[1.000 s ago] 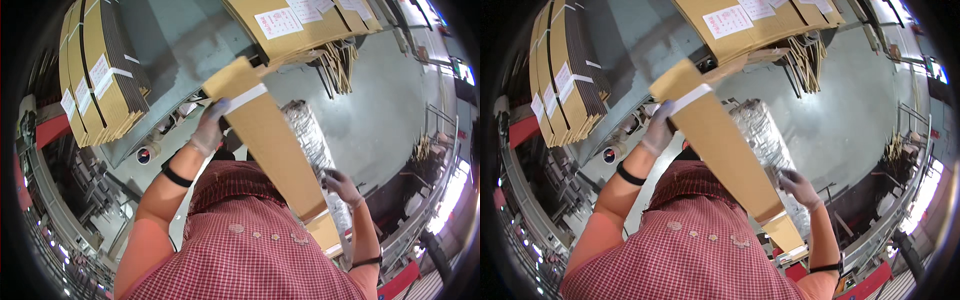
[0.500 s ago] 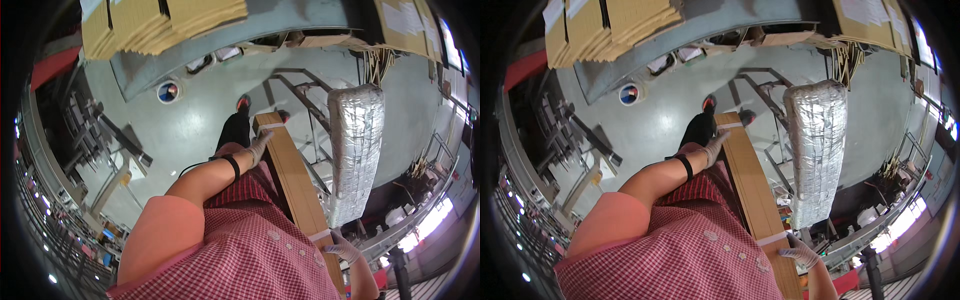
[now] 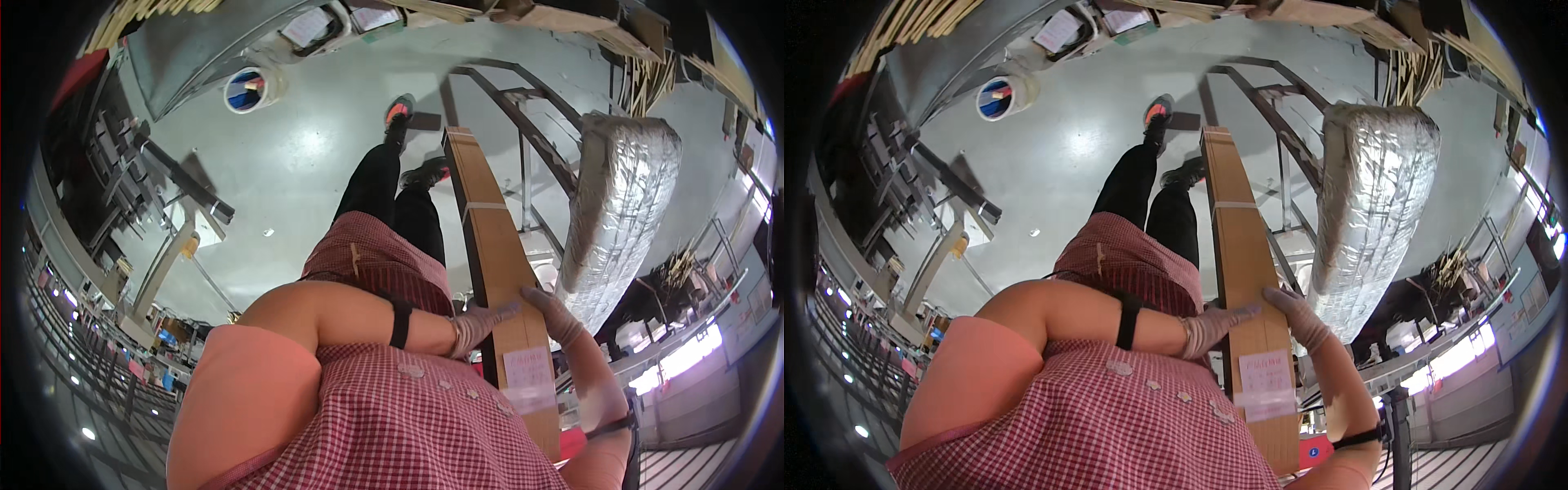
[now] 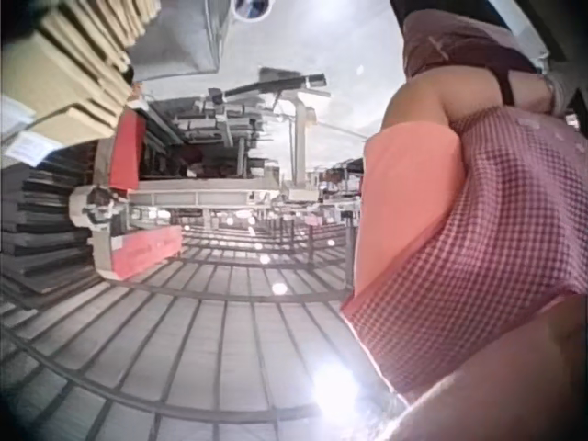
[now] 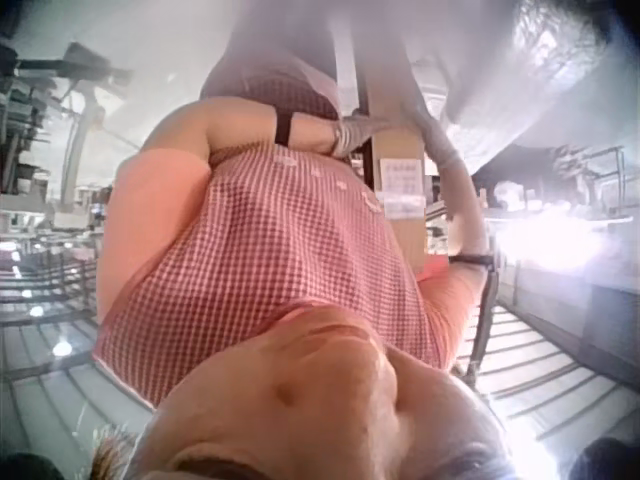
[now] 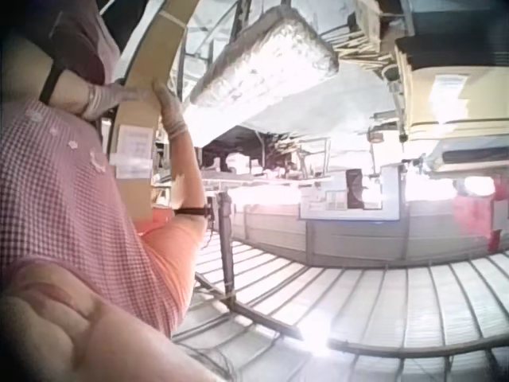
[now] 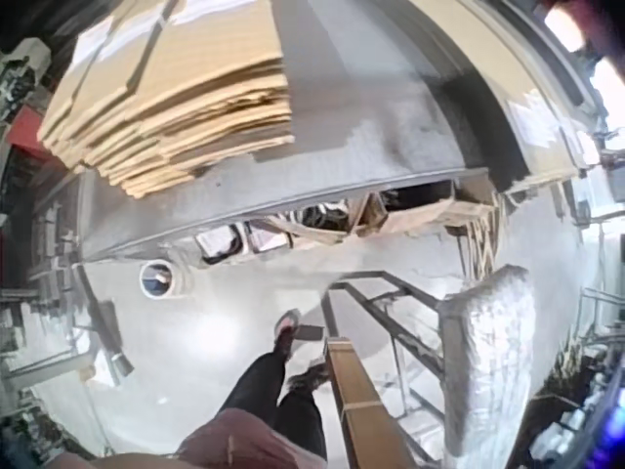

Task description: The person packages long industrial products into cardboard boxes, then seals the boxes with white tape from a tape roll and applies product labels by hand.

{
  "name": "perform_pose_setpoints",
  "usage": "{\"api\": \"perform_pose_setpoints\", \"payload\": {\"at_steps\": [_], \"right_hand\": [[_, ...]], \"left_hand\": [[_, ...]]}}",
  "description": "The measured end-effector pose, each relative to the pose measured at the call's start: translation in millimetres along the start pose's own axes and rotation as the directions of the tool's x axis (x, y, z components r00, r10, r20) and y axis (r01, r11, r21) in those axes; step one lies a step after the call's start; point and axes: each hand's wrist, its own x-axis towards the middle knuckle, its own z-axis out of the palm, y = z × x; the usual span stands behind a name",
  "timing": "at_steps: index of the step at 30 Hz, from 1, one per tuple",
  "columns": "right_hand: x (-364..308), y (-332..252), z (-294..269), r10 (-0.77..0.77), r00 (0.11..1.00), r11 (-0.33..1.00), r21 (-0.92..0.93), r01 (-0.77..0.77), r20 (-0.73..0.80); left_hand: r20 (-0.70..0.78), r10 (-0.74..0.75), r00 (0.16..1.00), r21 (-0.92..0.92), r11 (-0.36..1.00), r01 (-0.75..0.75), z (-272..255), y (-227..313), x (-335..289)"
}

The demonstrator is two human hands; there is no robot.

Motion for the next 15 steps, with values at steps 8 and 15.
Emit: {"api": "perform_pose_setpoints", "payload": {"at_steps": [8,15], "right_hand": [[141.6,23.8,-59.2,-0.139,0.986,0.925,0.367,0.095,0.094],[-42.5,110.3,8.7,-0.207,0.975,0.976,-0.049,0.211,0.078]], "left_hand": [[0.069,0.104,0.992,-0.168,0.982,-0.091,-46.4,51.9,110.0],[0.131,0.200,0.971,-0.138,0.974,-0.182,-95.8,58.8,59.4]]}}
